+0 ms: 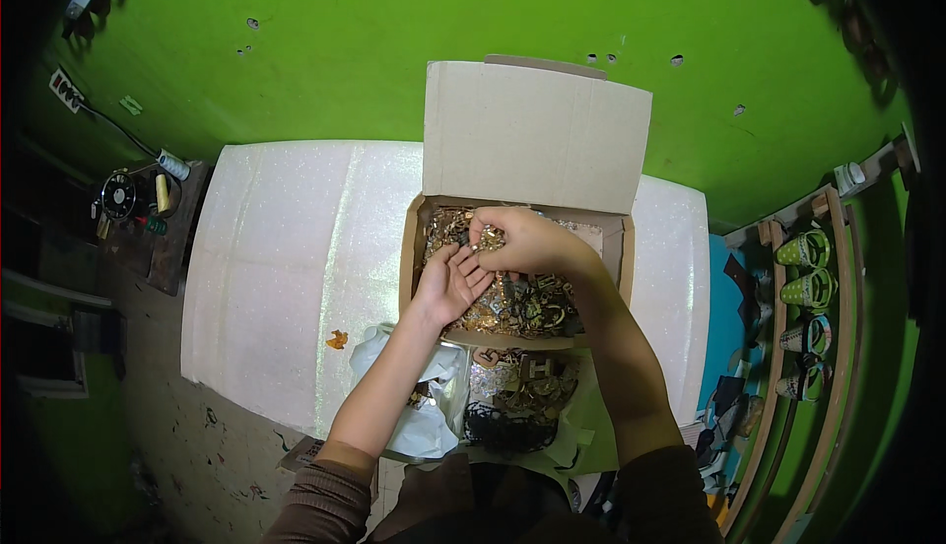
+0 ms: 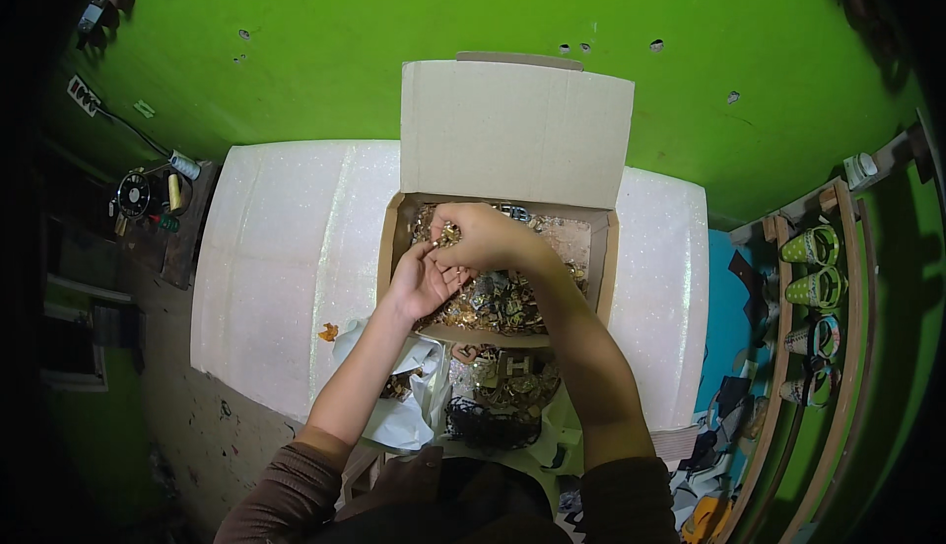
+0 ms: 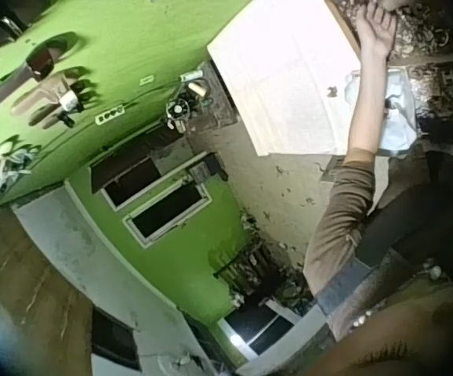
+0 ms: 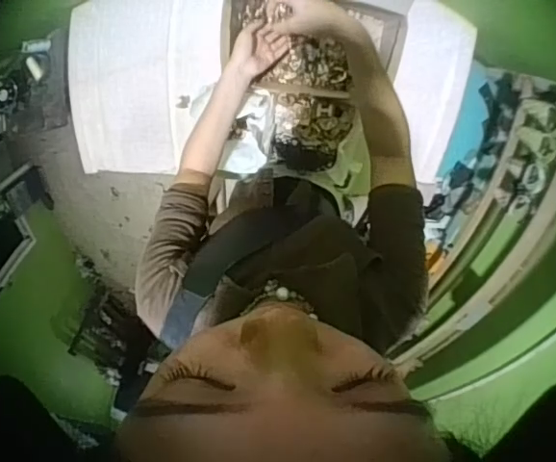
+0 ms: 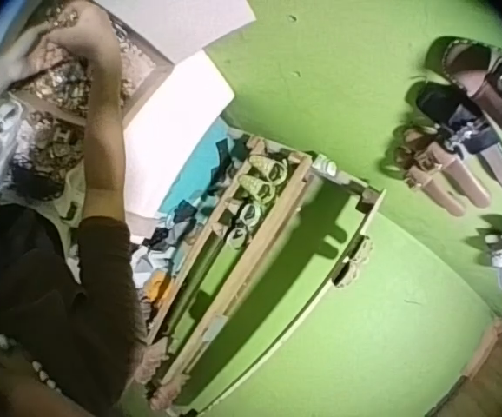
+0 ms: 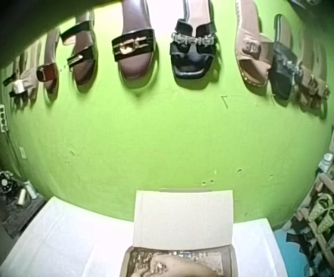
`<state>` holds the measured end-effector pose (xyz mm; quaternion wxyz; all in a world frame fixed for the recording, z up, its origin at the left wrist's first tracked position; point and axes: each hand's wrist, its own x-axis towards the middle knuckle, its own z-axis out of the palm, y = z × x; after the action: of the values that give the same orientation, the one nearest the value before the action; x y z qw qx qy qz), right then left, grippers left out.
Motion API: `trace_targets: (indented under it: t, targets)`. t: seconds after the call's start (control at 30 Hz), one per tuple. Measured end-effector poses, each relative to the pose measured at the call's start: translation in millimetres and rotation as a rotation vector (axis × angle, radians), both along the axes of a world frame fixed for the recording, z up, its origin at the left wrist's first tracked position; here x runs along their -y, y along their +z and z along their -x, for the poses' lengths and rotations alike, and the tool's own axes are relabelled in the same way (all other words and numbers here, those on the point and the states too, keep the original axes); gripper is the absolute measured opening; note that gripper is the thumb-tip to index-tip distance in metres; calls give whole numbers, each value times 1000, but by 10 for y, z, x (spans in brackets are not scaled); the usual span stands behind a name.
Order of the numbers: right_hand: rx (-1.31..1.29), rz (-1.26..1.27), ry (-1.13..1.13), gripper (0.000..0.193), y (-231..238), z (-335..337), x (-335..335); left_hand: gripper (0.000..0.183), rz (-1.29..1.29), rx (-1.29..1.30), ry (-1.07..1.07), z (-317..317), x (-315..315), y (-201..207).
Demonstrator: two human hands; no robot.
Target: Sorting small shoe components from a box into plastic bags
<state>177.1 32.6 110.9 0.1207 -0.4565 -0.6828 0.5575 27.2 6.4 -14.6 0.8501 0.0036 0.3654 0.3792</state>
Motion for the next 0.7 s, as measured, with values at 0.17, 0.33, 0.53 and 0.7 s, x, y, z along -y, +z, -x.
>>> trace_targets:
  t: [0.17, 0.33, 0.53, 0.7]
  targets:
    - [17, -135, 94, 23, -254, 100, -11, 35, -14, 331, -5, -34, 58, 40]
    - [56, -329, 163, 24, -393, 183, 2, 32, 56, 254, 97, -24, 79, -67]
    - [-9, -68, 93, 22, -201, 68, -7, 30, 95, 305, 116, 0, 119, 7]
    - [-82, 45, -185, 25, -341, -112, -31, 20, 124, 264, 220, 45, 118, 117]
